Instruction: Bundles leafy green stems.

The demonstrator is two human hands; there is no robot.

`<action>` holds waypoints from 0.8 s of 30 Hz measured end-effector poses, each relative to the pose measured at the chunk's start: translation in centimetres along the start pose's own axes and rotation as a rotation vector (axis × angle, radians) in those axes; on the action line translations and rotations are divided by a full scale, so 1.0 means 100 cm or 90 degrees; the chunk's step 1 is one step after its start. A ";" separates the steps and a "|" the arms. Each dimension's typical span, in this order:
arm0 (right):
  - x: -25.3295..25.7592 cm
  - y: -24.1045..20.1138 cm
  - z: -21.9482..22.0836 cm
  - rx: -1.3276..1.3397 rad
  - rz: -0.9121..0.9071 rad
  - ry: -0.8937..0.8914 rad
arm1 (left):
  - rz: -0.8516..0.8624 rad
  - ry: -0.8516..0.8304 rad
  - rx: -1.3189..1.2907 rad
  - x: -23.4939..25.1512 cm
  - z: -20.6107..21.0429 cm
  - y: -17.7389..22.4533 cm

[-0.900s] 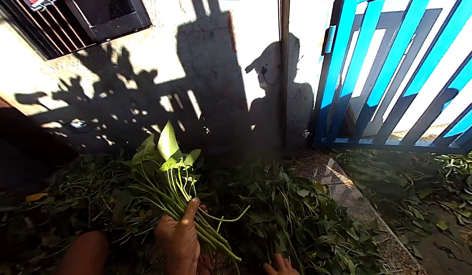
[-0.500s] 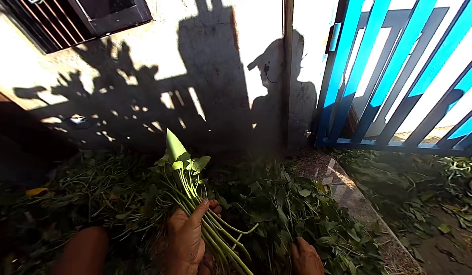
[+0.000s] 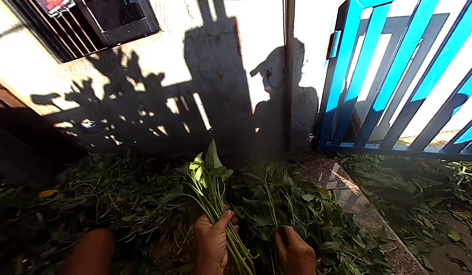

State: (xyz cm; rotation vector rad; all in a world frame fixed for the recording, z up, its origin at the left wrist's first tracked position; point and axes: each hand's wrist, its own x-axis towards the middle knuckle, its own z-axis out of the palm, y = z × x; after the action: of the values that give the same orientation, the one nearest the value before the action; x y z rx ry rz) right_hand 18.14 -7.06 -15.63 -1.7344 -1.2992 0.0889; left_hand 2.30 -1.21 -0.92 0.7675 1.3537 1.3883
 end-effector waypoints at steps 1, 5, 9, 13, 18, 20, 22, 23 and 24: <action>0.000 -0.009 -0.001 0.014 -0.011 0.003 | -0.012 0.008 0.000 -0.001 0.003 -0.004; -0.005 -0.043 -0.003 0.103 -0.047 -0.019 | -0.045 -0.013 0.005 0.002 0.006 -0.015; -0.012 -0.059 -0.003 0.200 -0.085 -0.060 | -0.031 -0.081 0.022 0.000 0.006 -0.018; -0.015 -0.061 -0.006 0.229 -0.102 -0.081 | -0.008 -0.121 0.048 0.000 0.003 -0.018; -0.012 -0.058 -0.012 0.246 -0.144 -0.106 | -0.034 -0.159 0.052 0.002 0.002 -0.015; -0.010 -0.059 -0.016 0.265 -0.137 -0.124 | -0.042 -0.162 0.047 0.002 0.002 -0.013; -0.009 -0.059 -0.017 0.262 -0.137 -0.126 | -0.042 -0.165 0.047 0.002 0.002 -0.011; -0.008 -0.058 -0.017 0.251 -0.144 -0.123 | -0.045 -0.168 0.050 0.001 0.002 -0.010; -0.008 -0.057 -0.016 0.237 -0.152 -0.119 | -0.051 -0.173 0.052 0.001 0.002 -0.009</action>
State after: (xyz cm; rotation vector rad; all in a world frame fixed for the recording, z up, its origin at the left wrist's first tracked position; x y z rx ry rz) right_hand 14.58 -8.72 -11.07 -1.2708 -1.5082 0.3410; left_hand 2.68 -1.19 -1.78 0.9113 1.2188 1.1264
